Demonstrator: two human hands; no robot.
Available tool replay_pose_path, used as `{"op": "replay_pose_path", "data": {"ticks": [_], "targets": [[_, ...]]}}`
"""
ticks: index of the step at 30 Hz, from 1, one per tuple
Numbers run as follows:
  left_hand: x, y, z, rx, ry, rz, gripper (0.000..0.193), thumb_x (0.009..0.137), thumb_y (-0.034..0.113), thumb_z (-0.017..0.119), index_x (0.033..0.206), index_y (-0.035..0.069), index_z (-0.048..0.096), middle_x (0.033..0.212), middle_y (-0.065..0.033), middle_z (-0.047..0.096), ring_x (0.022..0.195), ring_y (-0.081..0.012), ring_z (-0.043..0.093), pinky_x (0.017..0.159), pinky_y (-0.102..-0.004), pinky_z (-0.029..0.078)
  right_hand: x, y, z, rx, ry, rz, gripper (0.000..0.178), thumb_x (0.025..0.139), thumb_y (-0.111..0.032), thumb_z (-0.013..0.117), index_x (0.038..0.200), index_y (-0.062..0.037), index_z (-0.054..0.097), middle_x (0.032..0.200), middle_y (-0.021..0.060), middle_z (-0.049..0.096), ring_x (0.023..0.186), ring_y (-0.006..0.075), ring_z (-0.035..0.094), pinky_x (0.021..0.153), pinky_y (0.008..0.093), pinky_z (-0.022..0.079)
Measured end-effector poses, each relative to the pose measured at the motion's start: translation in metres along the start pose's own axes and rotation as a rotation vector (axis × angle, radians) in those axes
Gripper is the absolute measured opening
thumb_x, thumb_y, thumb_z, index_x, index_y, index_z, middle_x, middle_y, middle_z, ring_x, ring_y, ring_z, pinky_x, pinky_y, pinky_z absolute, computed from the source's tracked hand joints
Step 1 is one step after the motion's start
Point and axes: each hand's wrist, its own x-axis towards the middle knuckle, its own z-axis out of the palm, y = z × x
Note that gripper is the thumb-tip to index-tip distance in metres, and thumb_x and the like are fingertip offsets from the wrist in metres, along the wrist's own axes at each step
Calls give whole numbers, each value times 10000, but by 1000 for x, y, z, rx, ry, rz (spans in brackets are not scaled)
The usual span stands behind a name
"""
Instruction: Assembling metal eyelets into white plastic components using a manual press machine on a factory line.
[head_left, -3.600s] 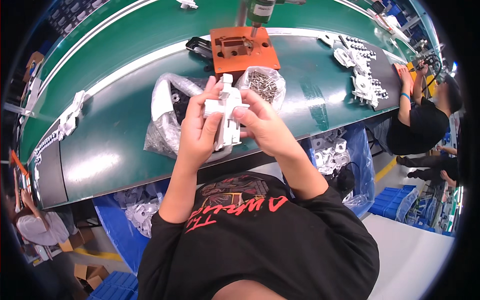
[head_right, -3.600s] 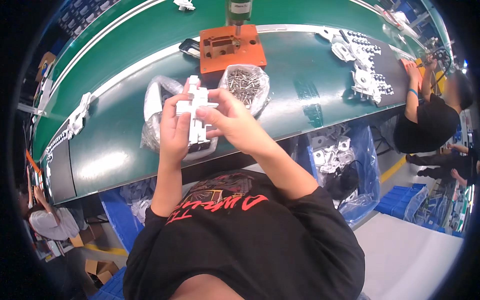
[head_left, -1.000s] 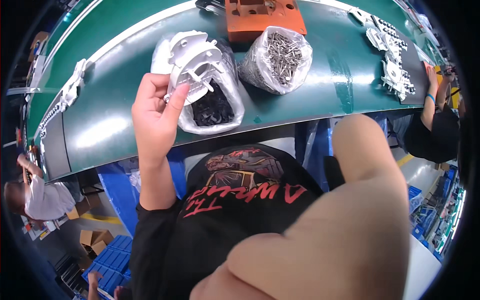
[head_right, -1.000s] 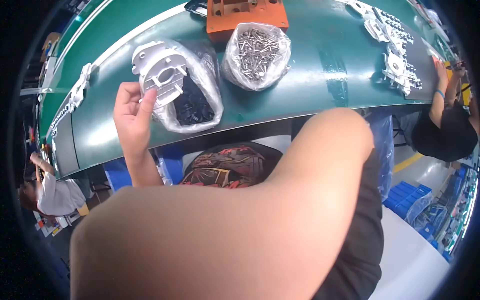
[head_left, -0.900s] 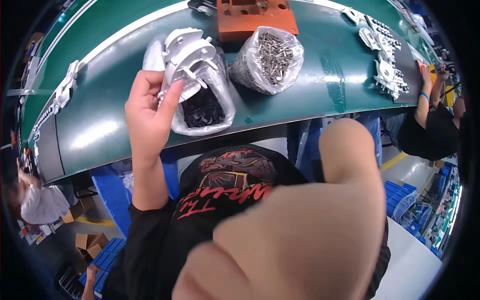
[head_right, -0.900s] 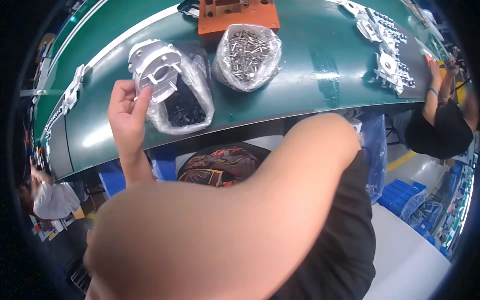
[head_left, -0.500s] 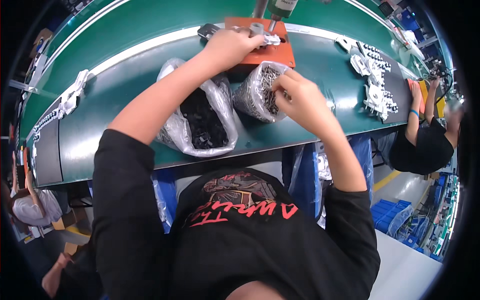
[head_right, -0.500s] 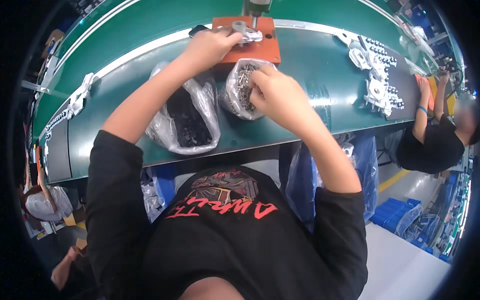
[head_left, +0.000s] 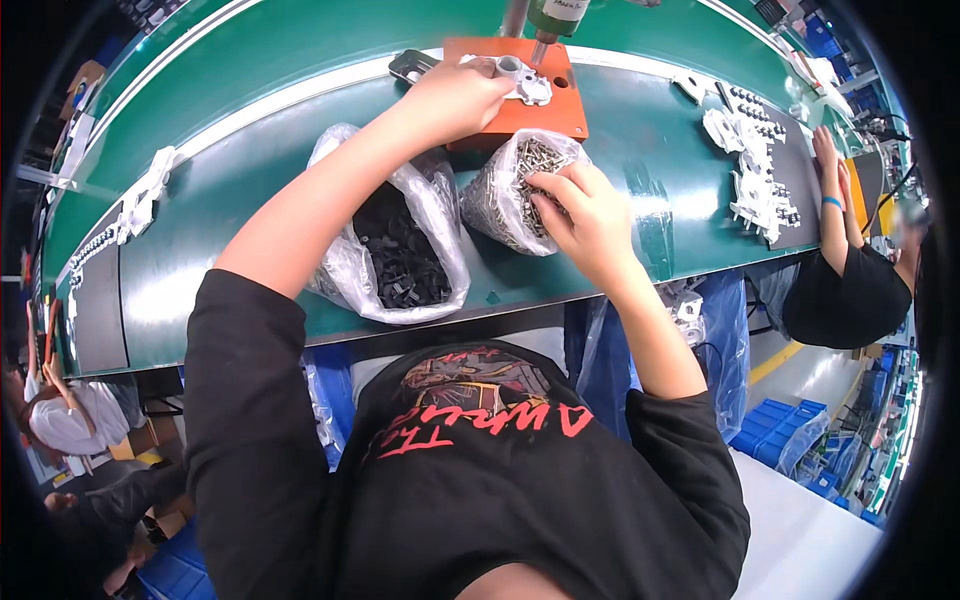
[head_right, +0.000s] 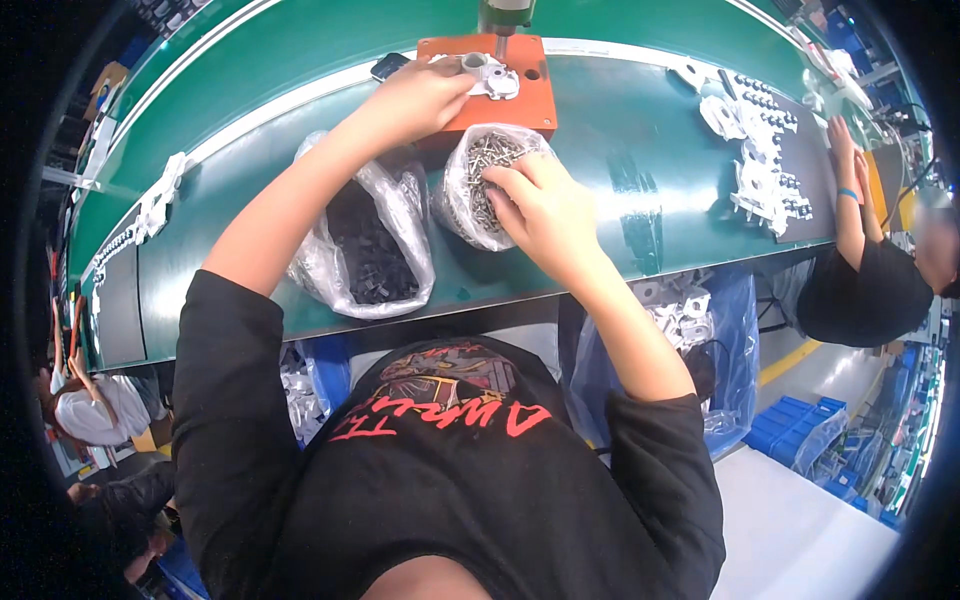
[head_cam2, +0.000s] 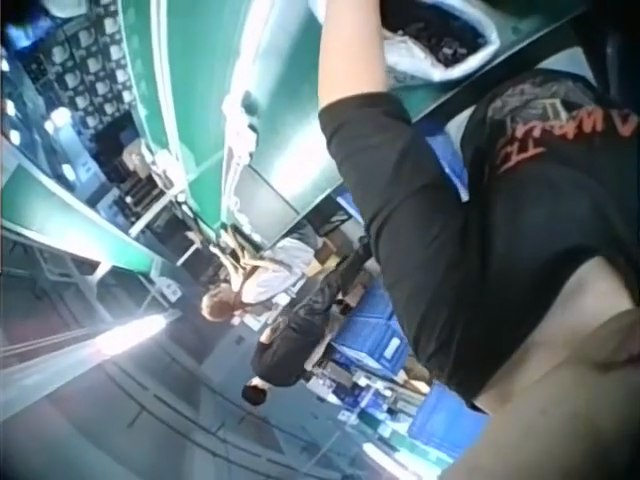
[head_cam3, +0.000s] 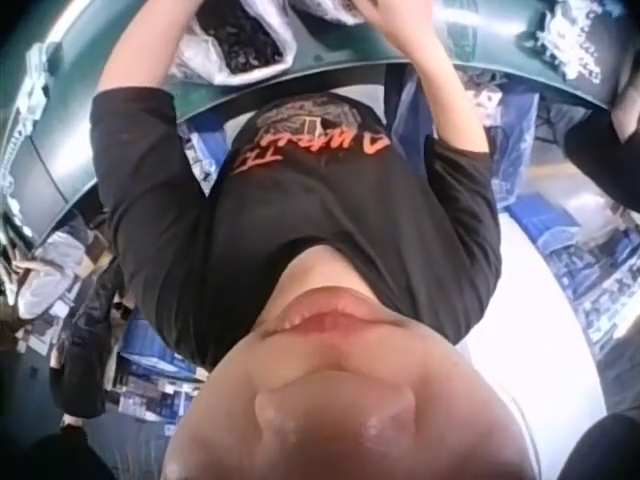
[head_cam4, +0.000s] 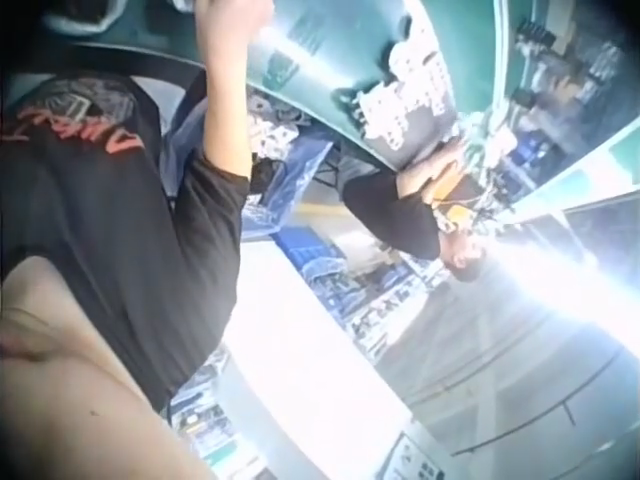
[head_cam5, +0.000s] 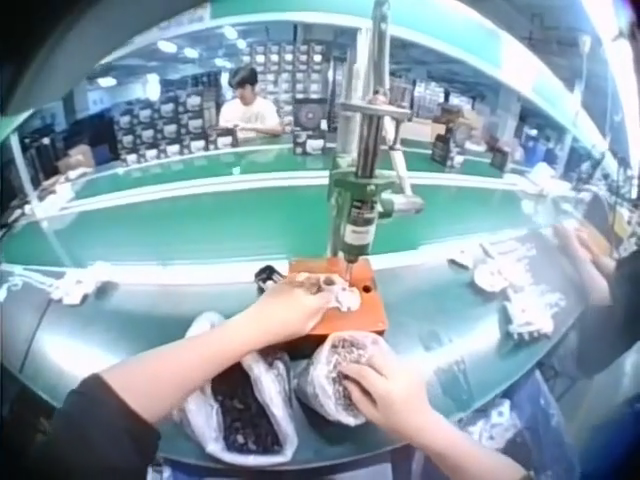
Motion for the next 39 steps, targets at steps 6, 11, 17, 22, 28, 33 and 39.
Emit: {"op": "replay_pose_path", "data": {"ticks": [6,11,17,22,28,33,39], "targets": [[-35,14,-40,-29,120,-66,179,802,182,557,916,49,594,882,-150,619,901,-314,586,791,-420,460,-1,-2,0,47,-11,44,163,736,-65,665,898,-71,644,771,78,545,725,261,559,640,351,455],[-91,49,-109,-207,-306,-346,159,786,173,585,830,21,577,808,-168,590,828,-341,565,757,-432,453,0,-2,-6,41,-48,66,162,742,-70,660,903,-68,643,777,80,548,722,258,555,638,341,453],[-139,85,-98,-149,-421,-224,200,715,202,690,837,66,608,851,-85,528,879,-262,509,763,-380,402,8,-8,-10,104,-155,116,167,738,-86,668,901,-71,638,773,68,544,709,217,548,624,314,448],[-146,89,-85,-115,-372,-252,214,700,181,699,838,60,589,856,-80,517,883,-254,495,759,-380,381,8,-11,-8,68,-155,134,147,737,-87,668,876,-70,623,771,62,549,700,203,555,621,309,450],[-144,94,-86,-27,-355,-292,144,719,130,656,813,56,577,841,-91,518,859,-264,499,743,-385,386,10,-16,-5,-7,-134,168,142,740,-80,663,871,-67,611,748,68,548,671,197,566,616,307,453],[-108,62,-116,-497,-276,-528,131,769,143,612,729,41,540,729,-113,510,718,-251,527,659,-369,423,10,-10,-9,140,-146,252,112,759,-66,651,860,-34,612,762,84,568,682,211,577,623,299,454],[-8,-9,-90,-770,-150,-544,199,792,209,635,875,28,640,778,-23,599,755,-120,530,705,-274,429,9,-6,-9,207,-48,248,103,782,-55,635,868,-7,606,764,96,586,654,189,573,602,282,448]]}}
